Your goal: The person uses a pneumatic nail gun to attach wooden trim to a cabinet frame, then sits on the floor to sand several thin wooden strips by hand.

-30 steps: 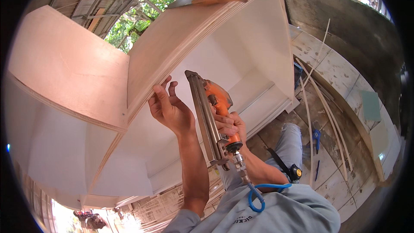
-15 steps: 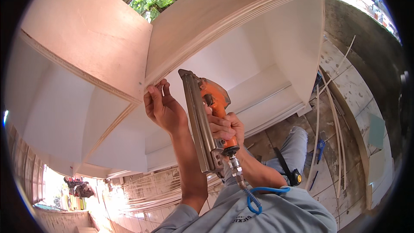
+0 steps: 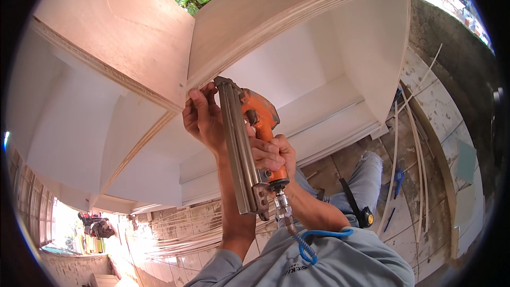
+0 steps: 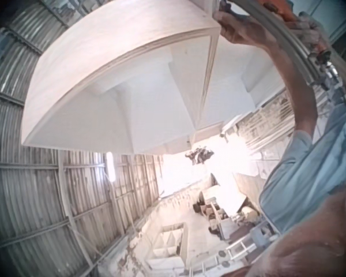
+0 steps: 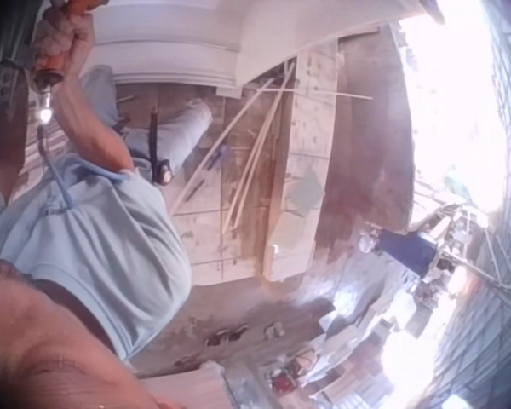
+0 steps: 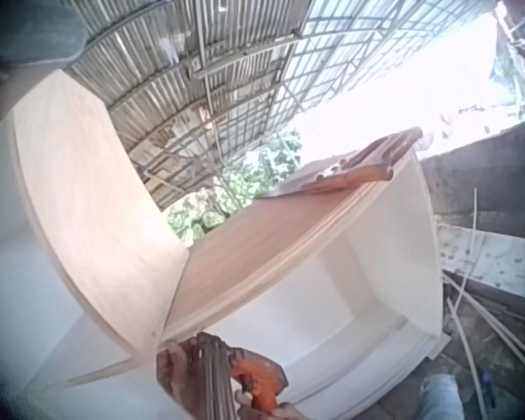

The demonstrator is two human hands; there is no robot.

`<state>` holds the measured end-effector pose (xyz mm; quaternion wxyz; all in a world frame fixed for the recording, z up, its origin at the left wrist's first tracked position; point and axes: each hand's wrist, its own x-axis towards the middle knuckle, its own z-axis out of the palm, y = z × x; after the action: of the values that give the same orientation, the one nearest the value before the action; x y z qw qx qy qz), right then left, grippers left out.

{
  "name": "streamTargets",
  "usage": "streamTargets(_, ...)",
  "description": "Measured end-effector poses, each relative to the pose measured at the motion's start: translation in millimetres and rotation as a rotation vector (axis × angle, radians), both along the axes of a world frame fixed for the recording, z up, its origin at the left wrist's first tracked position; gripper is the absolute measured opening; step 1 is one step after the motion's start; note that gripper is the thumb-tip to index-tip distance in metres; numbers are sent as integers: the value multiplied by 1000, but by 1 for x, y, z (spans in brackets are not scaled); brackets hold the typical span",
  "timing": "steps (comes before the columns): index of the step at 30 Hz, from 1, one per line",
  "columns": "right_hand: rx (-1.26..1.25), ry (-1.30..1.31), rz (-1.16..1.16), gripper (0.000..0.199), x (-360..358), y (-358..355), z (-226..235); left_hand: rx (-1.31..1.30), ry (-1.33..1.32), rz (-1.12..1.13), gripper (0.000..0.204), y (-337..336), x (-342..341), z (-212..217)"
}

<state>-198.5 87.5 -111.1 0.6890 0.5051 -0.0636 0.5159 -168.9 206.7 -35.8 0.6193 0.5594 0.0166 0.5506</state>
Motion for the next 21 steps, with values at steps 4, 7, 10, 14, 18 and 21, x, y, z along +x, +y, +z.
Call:
streamTargets(4,12,4,-13,50,-4,5,1,-5,-58,-36,32,-12,1,6)
streamTargets(7,21,-3,-44,51,-5,5,0,-38,-57,-6,30,-13,3,4)
streamTargets(10,25,1,-48,51,-9,8,1,-82,-35,33,29,-13,0,5)
streamTargets(14,51,2,-54,52,-6,6,2,-63,-43,32,29,-19,3,7)
streamTargets(18,39,13,-38,51,-8,7,3,-48,-39,45,31,-17,1,7)
streamTargets(21,27,13,-46,50,-9,8,3,-23,3,35,32,-12,0,6)
